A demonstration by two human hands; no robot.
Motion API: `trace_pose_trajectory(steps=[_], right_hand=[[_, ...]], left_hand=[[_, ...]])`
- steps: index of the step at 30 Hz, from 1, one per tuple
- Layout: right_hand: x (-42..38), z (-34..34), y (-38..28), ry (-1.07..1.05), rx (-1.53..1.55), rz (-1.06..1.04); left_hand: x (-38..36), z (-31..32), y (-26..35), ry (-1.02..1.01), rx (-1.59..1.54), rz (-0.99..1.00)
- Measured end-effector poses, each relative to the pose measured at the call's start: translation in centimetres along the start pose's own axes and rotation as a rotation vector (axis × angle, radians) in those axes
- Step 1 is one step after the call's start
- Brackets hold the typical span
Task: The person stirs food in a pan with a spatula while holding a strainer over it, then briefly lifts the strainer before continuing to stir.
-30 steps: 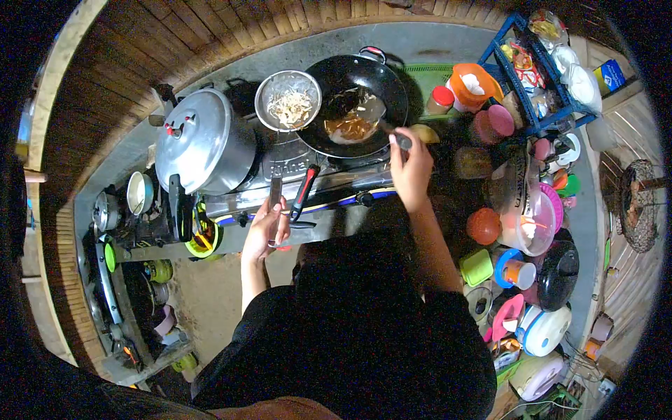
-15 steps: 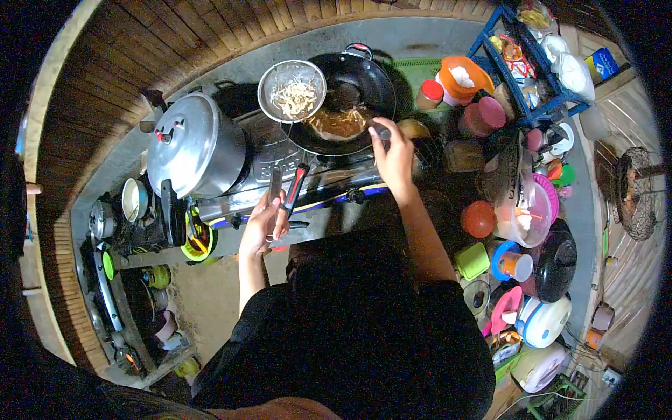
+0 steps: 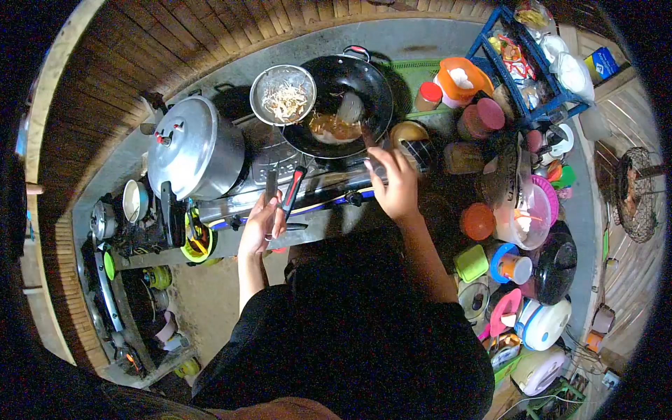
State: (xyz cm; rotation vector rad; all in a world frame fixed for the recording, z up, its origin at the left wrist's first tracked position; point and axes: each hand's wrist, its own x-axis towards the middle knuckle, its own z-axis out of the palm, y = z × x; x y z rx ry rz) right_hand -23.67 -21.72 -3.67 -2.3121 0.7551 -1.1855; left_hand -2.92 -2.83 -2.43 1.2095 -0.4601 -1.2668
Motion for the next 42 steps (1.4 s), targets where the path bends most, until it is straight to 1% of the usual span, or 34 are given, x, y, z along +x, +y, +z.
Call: trace_pose_trajectory(steps=[3, 7, 9, 10, 11, 14, 19, 21, 24, 29, 32, 35, 37, 38, 39, 42], right_hand=[[0.5, -1.4, -1.5, -0.105, -0.025, -0.042], [0.3, -2.0, -1.6, -0.096, -0.064, -0.087], [0.3, -2.4, -1.8, -0.151, -0.113, -0.140], [0.4, -2.7, -2.4, -0.202, -0.090, -0.116], [0.4, -2.8, -2.8, -0.206, -0.092, -0.111], [0.7, -2.7, -3.0, -0.274, -0.090, -0.238], [0.8, -3.0, -3.9, -0.317, -0.148, -0.222], [1.0, -2.8, -4.3, -0.368, -0.160, -0.179], [1.0, -2.5, -4.7, -0.302, -0.173, -0.206], [1.0, -2.2, -5.2, -0.351, -0.177, -0.154], [0.9, -2.0, -5.8, -0.292, -0.167, -0.195], [0.7, -1.5, -6.0, -0.271, -0.192, -0.187], [0.6, -1.1, -6.4, -0.283, -0.205, -0.171], [0.2, -0.5, -6.3, -0.199, -0.208, -0.219], [-0.1, 0.0, -6.4, -0.187, -0.216, -0.212], [-0.3, 0.5, -7.9, -0.046, -0.237, -0.094]], left_hand=[[0.4, 0.1, -0.2, 0.027, 0.016, -0.005], [0.8, 0.8, 0.7, -0.002, 0.044, -0.007], [1.2, 0.9, 0.6, -0.023, 0.037, -0.021], [1.2, 1.1, 0.8, -0.047, 0.017, -0.017], [1.5, 1.3, 0.6, -0.048, 0.014, -0.024], [2.8, 1.3, -0.7, -0.097, 0.052, 0.019], [3.1, 1.8, -0.4, -0.114, 0.042, -0.006], [3.2, 1.7, -0.3, -0.091, 0.130, 0.020], [3.3, 1.3, -0.3, -0.103, 0.108, 0.006], [3.7, 0.4, -0.3, -0.121, 0.085, 0.008], [3.9, 0.2, -0.3, -0.103, 0.136, 0.013], [3.6, -0.2, 0.1, -0.153, 0.073, 0.025], [3.6, -0.3, 0.7, -0.143, 0.177, 0.002], [3.8, -0.9, 0.5, -0.148, 0.203, 0.001], [3.8, -1.2, 0.8, -0.167, 0.140, -0.031], [3.5, -2.4, 1.9, -0.240, 0.084, -0.024]])
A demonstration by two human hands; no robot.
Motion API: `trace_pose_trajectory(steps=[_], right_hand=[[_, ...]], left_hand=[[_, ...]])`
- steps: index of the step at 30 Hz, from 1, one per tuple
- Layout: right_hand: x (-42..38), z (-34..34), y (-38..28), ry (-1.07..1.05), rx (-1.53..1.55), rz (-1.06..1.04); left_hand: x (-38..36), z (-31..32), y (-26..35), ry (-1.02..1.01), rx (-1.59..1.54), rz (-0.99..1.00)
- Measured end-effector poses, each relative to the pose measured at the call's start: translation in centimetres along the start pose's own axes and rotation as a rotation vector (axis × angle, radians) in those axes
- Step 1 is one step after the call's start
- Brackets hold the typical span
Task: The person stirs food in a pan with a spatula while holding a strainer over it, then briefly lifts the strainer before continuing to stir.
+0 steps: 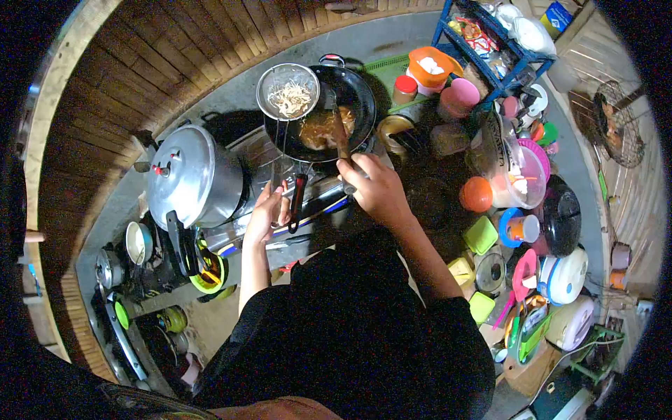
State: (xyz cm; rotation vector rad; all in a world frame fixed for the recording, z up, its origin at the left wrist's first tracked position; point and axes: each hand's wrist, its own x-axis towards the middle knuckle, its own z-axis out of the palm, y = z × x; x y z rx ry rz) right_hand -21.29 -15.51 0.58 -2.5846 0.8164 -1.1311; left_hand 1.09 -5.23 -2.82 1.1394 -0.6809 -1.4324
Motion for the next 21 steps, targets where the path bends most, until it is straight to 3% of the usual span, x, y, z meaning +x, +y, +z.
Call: trace_pose_trajectory(steps=[3, 11, 21], right_hand=[[-1.1, 1.5, -0.1, 0.129, 0.014, 0.077], [-1.8, 1.8, -3.2, -0.043, -0.050, 0.030], [-3.3, 5.8, -3.4, 0.163, -0.042, 0.177]], left_hand=[[-0.5, -0.5, 0.7, -0.002, 0.010, 0.005], [-0.4, -2.7, 0.4, -0.066, 0.085, -0.035], [-2.4, -4.9, 1.9, -0.151, -0.057, 0.006]])
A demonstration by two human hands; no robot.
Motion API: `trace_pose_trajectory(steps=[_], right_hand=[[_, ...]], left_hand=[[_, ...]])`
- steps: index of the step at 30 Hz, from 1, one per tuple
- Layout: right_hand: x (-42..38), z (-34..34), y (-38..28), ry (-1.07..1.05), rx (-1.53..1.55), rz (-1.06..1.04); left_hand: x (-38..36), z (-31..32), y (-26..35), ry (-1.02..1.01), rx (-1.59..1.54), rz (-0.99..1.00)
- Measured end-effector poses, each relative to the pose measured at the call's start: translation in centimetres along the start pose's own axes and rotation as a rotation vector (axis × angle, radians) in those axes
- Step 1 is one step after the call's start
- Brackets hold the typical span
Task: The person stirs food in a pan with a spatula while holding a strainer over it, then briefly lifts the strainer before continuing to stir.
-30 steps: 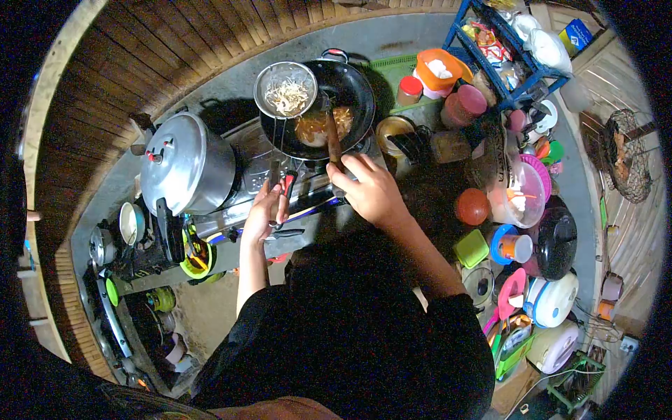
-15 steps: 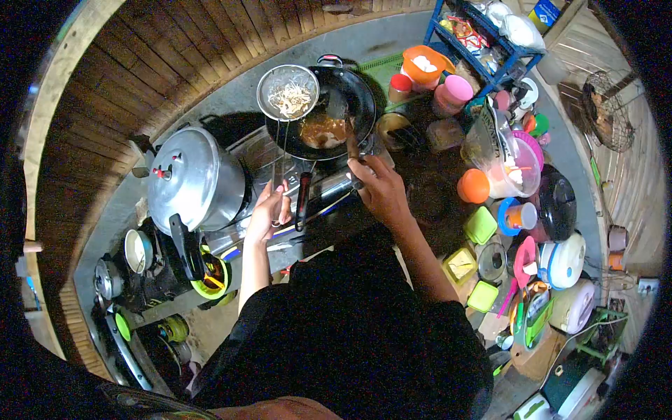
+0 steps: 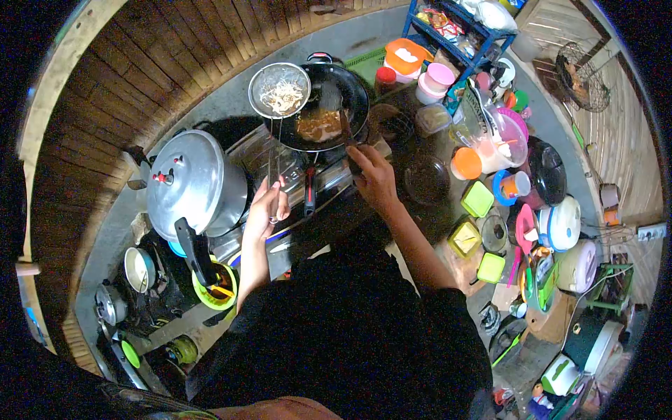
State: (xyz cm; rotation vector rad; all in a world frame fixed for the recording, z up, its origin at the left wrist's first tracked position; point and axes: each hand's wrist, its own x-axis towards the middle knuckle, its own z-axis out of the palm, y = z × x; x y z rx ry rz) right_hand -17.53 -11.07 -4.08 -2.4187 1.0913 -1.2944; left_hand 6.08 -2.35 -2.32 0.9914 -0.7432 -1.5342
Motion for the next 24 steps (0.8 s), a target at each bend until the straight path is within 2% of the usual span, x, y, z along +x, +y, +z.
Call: trace_pose_trajectory(steps=[4, 8, 10, 12, 14, 15, 16, 18, 22, 24], right_hand=[[0.2, 0.3, -1.8, 0.049, 0.014, 0.024], [-1.5, 1.8, -2.5, 0.106, -0.002, 0.133], [-1.8, 2.1, -2.9, 0.208, 0.209, 0.286], [-2.2, 2.3, -2.4, 0.306, 0.169, 0.324], [-3.0, 3.1, -1.3, 0.692, 0.767, 0.725], [-3.4, 2.6, -1.1, 0.780, 0.917, 0.786], [-4.2, 2.1, -0.7, 0.787, 0.914, 0.789], [-5.4, 1.0, 0.0, 0.836, 1.085, 1.033], [-6.1, -0.5, 0.6, 0.855, 1.142, 1.117], [-6.1, -0.7, 0.2, 0.843, 1.098, 1.082]], left_hand=[[-0.8, -1.2, -0.6, -0.018, -0.014, -0.016], [-1.9, -1.7, -0.5, -0.020, -0.040, -0.085], [-2.4, -1.8, -0.8, -0.037, -0.028, -0.078], [-2.9, -1.6, -0.9, -0.025, -0.059, -0.106], [-3.1, -1.9, -1.6, -0.063, -0.061, -0.113], [-3.2, -1.9, -1.8, -0.090, -0.070, -0.108], [-3.5, -1.8, -1.9, -0.099, -0.074, -0.130], [-3.7, -1.6, -2.3, -0.125, -0.096, -0.130], [-3.4, -1.2, -3.3, -0.131, -0.125, -0.125], [-3.1, -0.9, -3.5, -0.123, -0.162, -0.123]])
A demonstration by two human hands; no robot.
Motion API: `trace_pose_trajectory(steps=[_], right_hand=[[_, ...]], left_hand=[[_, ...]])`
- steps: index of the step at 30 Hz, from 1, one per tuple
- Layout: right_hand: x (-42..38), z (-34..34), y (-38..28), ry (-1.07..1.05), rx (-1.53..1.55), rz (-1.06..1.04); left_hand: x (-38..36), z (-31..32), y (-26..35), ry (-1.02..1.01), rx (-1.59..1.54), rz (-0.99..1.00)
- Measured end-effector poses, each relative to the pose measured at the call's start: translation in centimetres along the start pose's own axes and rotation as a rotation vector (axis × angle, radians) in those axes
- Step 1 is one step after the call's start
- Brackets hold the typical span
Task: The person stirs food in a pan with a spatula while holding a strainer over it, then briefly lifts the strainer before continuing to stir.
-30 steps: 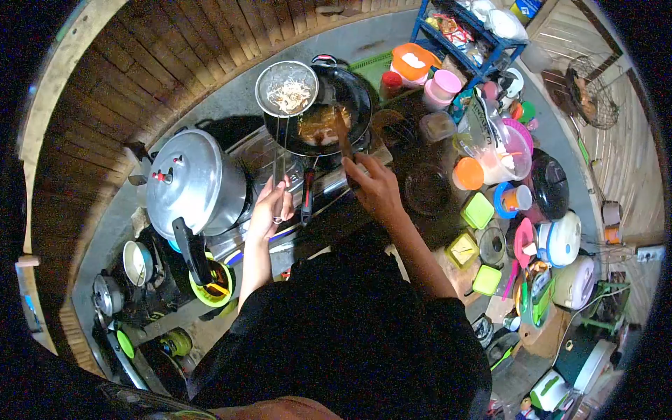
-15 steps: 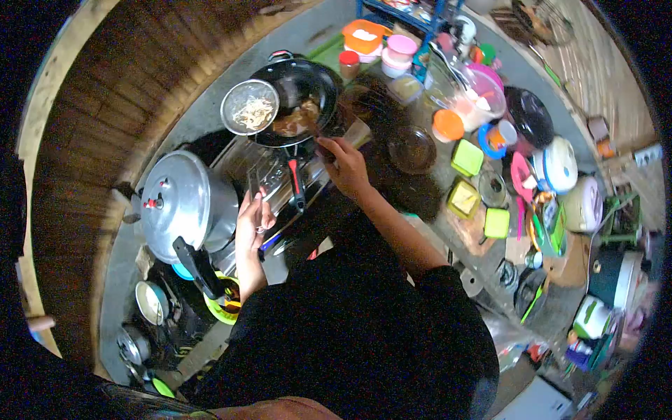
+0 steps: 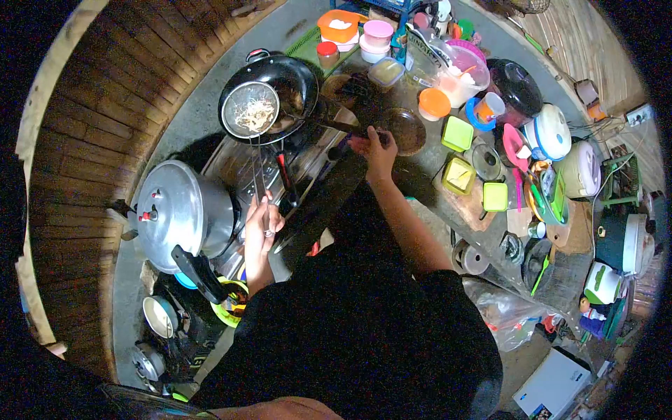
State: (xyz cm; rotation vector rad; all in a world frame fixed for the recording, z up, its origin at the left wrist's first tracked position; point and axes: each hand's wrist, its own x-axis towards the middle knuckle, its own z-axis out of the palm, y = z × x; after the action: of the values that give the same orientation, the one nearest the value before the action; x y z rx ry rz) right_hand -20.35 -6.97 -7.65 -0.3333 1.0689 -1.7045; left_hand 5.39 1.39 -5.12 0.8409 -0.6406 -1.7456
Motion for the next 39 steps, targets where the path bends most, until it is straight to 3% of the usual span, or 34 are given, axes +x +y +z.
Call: trace_pose_trajectory(steps=[5, 7, 12, 16, 19, 23, 30, 39], right_hand=[[-0.7, 0.4, -1.5, -0.071, 0.019, -0.039], [-0.6, 0.5, -1.8, -0.100, -0.054, -0.159], [0.5, 0.4, -3.4, -0.153, -0.104, -0.178], [1.3, -0.1, -4.0, -0.177, -0.190, -0.195], [1.8, -0.4, -4.8, -0.154, -0.092, -0.100], [2.6, -2.0, -5.1, -0.135, -0.088, -0.122], [3.6, -8.3, -9.1, 0.096, -0.033, -0.119], [3.9, -18.9, -13.2, 0.346, 0.052, -0.348]], left_hand=[[0.7, 1.1, -0.1, 0.002, 0.047, 0.023], [0.9, 1.7, 0.1, 0.001, 0.051, 0.031], [1.9, 2.8, -0.2, 0.068, 0.088, 0.040], [2.6, 3.0, -0.3, 0.007, 0.046, 0.072], [3.2, 3.5, -1.0, 0.050, 0.133, 0.057], [3.5, 4.0, -1.2, 0.080, 0.095, 0.076], [4.3, 6.4, -4.2, 0.057, 0.261, 0.044], [8.2, 8.1, -12.5, -0.117, 0.373, -0.144]])
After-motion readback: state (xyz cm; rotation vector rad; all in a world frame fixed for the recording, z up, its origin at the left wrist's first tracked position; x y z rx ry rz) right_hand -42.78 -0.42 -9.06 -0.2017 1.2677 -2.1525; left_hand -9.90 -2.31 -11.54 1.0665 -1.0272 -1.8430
